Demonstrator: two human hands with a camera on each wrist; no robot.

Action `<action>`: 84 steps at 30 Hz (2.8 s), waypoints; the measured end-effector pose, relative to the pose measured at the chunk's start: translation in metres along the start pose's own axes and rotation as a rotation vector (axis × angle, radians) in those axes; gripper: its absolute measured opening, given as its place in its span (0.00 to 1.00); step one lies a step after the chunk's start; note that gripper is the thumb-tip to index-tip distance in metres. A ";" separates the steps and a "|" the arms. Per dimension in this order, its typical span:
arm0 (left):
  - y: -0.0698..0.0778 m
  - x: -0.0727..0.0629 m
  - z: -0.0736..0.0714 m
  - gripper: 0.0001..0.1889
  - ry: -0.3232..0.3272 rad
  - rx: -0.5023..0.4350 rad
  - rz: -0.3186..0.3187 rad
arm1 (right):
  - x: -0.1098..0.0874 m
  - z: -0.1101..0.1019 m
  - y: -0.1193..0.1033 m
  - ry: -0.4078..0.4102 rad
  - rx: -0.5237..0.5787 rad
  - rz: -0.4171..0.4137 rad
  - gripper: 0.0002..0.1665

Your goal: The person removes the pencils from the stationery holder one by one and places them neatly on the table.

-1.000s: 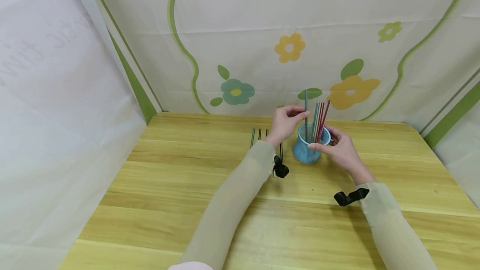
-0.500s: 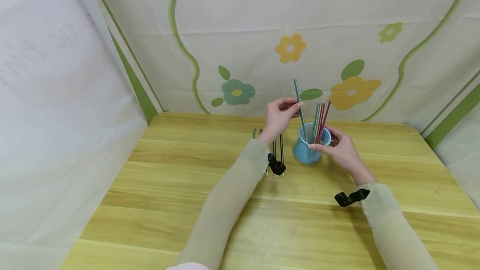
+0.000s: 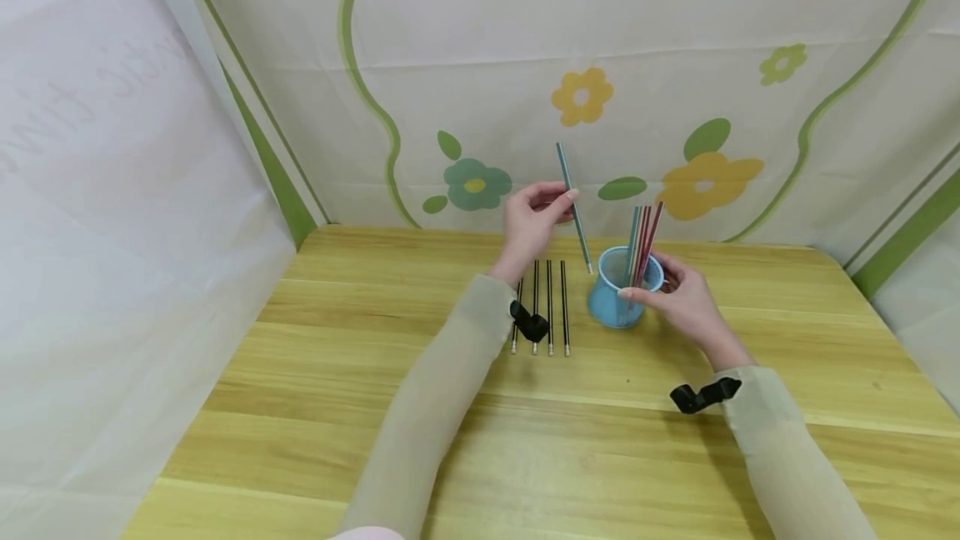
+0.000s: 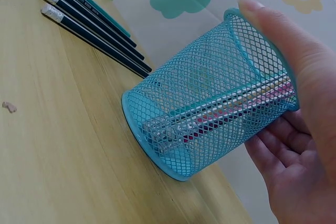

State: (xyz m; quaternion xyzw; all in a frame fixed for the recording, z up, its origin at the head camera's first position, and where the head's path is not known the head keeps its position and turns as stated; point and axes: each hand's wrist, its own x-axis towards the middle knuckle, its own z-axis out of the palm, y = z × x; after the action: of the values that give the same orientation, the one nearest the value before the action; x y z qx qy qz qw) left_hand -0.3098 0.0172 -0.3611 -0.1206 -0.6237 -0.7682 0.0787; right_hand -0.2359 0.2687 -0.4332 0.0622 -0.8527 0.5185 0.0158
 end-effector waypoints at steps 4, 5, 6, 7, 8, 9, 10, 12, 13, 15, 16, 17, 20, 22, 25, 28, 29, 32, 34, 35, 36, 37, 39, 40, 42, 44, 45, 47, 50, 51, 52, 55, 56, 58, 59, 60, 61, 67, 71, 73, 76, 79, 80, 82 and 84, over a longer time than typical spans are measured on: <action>0.004 0.001 -0.012 0.11 0.008 0.045 0.025 | 0.000 0.001 0.000 0.003 -0.004 -0.006 0.54; 0.005 0.001 -0.015 0.11 0.009 0.057 0.031 | 0.000 0.002 0.000 0.003 -0.003 -0.007 0.54; 0.006 0.001 -0.019 0.11 0.010 0.069 0.037 | 0.000 0.002 0.000 0.003 -0.003 -0.008 0.54; 0.007 0.001 -0.023 0.11 0.009 0.081 0.040 | 0.001 0.002 0.000 0.004 -0.003 -0.008 0.54; 0.008 0.001 -0.026 0.12 0.009 0.095 0.044 | 0.001 0.002 0.000 0.004 -0.003 -0.009 0.54; 0.009 0.000 -0.030 0.12 0.009 0.109 0.044 | 0.001 0.002 0.000 0.003 -0.003 -0.009 0.54; 0.009 0.000 -0.035 0.12 0.006 0.124 0.046 | 0.001 0.002 0.000 0.003 -0.002 -0.011 0.54; 0.009 -0.001 -0.045 0.11 0.007 0.159 0.051 | 0.002 0.003 0.000 -0.001 0.002 -0.009 0.54; 0.008 -0.002 -0.051 0.11 0.008 0.176 0.057 | 0.002 0.002 0.000 -0.005 0.004 -0.003 0.54; 0.007 -0.003 -0.063 0.12 0.008 0.206 0.065 | 0.003 0.002 0.001 -0.011 0.004 0.001 0.54; 0.006 -0.004 -0.068 0.12 0.009 0.222 0.071 | 0.004 0.003 0.002 -0.013 0.005 0.001 0.54; 0.006 -0.004 -0.073 0.12 0.011 0.236 0.072 | 0.004 0.002 0.002 -0.013 0.005 0.004 0.54; 0.005 -0.007 -0.087 0.14 0.009 0.260 0.064 | 0.005 0.003 0.004 -0.007 0.009 0.005 0.53; 0.004 -0.010 -0.095 0.14 0.011 0.270 0.049 | 0.005 0.003 0.004 -0.001 0.012 0.002 0.54; 0.001 -0.015 -0.106 0.14 0.001 0.275 0.026 | 0.004 0.003 0.003 0.003 0.015 -0.003 0.53; -0.004 -0.020 -0.116 0.13 -0.014 0.270 0.012 | 0.003 0.005 0.002 0.005 0.011 -0.011 0.54; -0.006 -0.022 -0.118 0.13 -0.021 0.267 0.009 | 0.003 0.005 0.002 0.005 0.009 -0.011 0.54; -0.012 -0.026 -0.125 0.13 -0.036 0.257 -0.010 | 0.003 0.005 0.002 0.006 0.009 -0.010 0.54; -0.016 -0.029 -0.128 0.13 -0.042 0.259 -0.030 | 0.003 0.006 0.002 0.006 0.009 -0.009 0.54; -0.018 -0.031 -0.130 0.12 -0.044 0.266 -0.043 | 0.004 0.006 0.003 0.006 0.007 -0.008 0.54; -0.020 -0.033 -0.132 0.12 -0.045 0.276 -0.058 | 0.004 0.006 0.003 0.006 0.006 -0.008 0.54; -0.021 -0.034 -0.133 0.12 -0.048 0.285 -0.074 | 0.004 0.005 0.003 0.006 0.005 -0.008 0.54; -0.024 -0.037 -0.136 0.11 -0.057 0.307 -0.106 | 0.004 0.005 0.003 0.006 0.001 -0.006 0.54; -0.025 -0.039 -0.137 0.10 -0.062 0.318 -0.123 | 0.004 0.005 0.004 0.006 -0.001 -0.005 0.54; -0.027 -0.041 -0.140 0.10 -0.077 0.332 -0.150 | 0.004 0.005 0.003 0.007 -0.007 -0.002 0.54; -0.029 -0.043 -0.142 0.10 -0.094 0.333 -0.177 | 0.003 0.005 0.002 0.007 -0.009 0.003 0.54; -0.030 -0.044 -0.143 0.09 -0.106 0.336 -0.191 | 0.003 0.005 0.002 0.006 -0.009 0.006 0.54; -0.032 -0.046 -0.145 0.09 -0.138 0.355 -0.217 | 0.002 0.004 0.000 0.006 -0.004 0.015 0.54; -0.033 -0.049 -0.147 0.10 -0.187 0.376 -0.266 | 0.001 0.004 -0.001 0.002 0.002 0.021 0.54; -0.033 -0.050 -0.148 0.11 -0.201 0.381 -0.276 | 0.001 0.004 -0.002 0.002 0.002 0.023 0.54; -0.034 -0.051 -0.148 0.11 -0.209 0.378 -0.288 | 0.001 0.004 -0.002 0.002 0.003 0.025 0.54; -0.036 -0.052 -0.148 0.13 -0.204 0.355 -0.315 | 0.001 0.004 -0.001 0.004 -0.004 0.023 0.54; -0.037 -0.052 -0.148 0.13 -0.195 0.352 -0.318 | 0.002 0.004 -0.001 0.006 -0.006 0.022 0.54; -0.040 -0.051 -0.148 0.13 -0.172 0.360 -0.317 | 0.002 0.005 0.000 0.009 -0.007 0.021 0.54; -0.042 -0.051 -0.148 0.13 -0.161 0.367 -0.315 | 0.003 0.005 0.000 0.010 -0.010 0.020 0.54; -0.043 -0.050 -0.148 0.13 -0.149 0.374 -0.315 | 0.003 0.005 0.000 0.010 -0.009 0.018 0.54; -0.045 -0.050 -0.148 0.13 -0.137 0.382 -0.316 | 0.003 0.005 0.001 0.010 -0.009 0.015 0.53; -0.051 -0.047 -0.145 0.13 -0.107 0.404 -0.366 | 0.003 0.005 0.001 0.010 -0.005 -0.002 0.52; -0.054 -0.045 -0.143 0.14 -0.106 0.419 -0.409 | 0.003 0.006 0.002 0.013 -0.007 -0.002 0.52; -0.055 -0.044 -0.143 0.15 -0.106 0.432 -0.424 | 0.003 0.006 0.002 0.012 -0.010 0.001 0.53; -0.056 -0.044 -0.142 0.15 -0.109 0.471 -0.431 | 0.003 0.006 0.001 0.005 -0.011 0.008 0.53; -0.058 -0.044 -0.142 0.15 -0.113 0.511 -0.426 | 0.004 0.005 0.002 -0.002 -0.006 0.016 0.53; -0.060 -0.043 -0.142 0.15 -0.114 0.520 -0.425 | 0.004 0.005 0.002 -0.004 -0.004 0.018 0.53; -0.062 -0.044 -0.141 0.15 -0.113 0.530 -0.426 | 0.004 0.005 0.002 -0.007 -0.001 0.021 0.53; -0.063 -0.044 -0.141 0.15 -0.109 0.533 -0.431 | 0.004 0.004 0.001 -0.008 -0.001 0.022 0.52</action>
State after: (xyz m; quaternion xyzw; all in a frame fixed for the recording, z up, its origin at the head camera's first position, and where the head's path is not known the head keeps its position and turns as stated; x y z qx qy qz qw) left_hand -0.2974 -0.1085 -0.4603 -0.0023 -0.8168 -0.5699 -0.0900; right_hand -0.2395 0.2650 -0.4360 0.0547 -0.8537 0.5179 0.0067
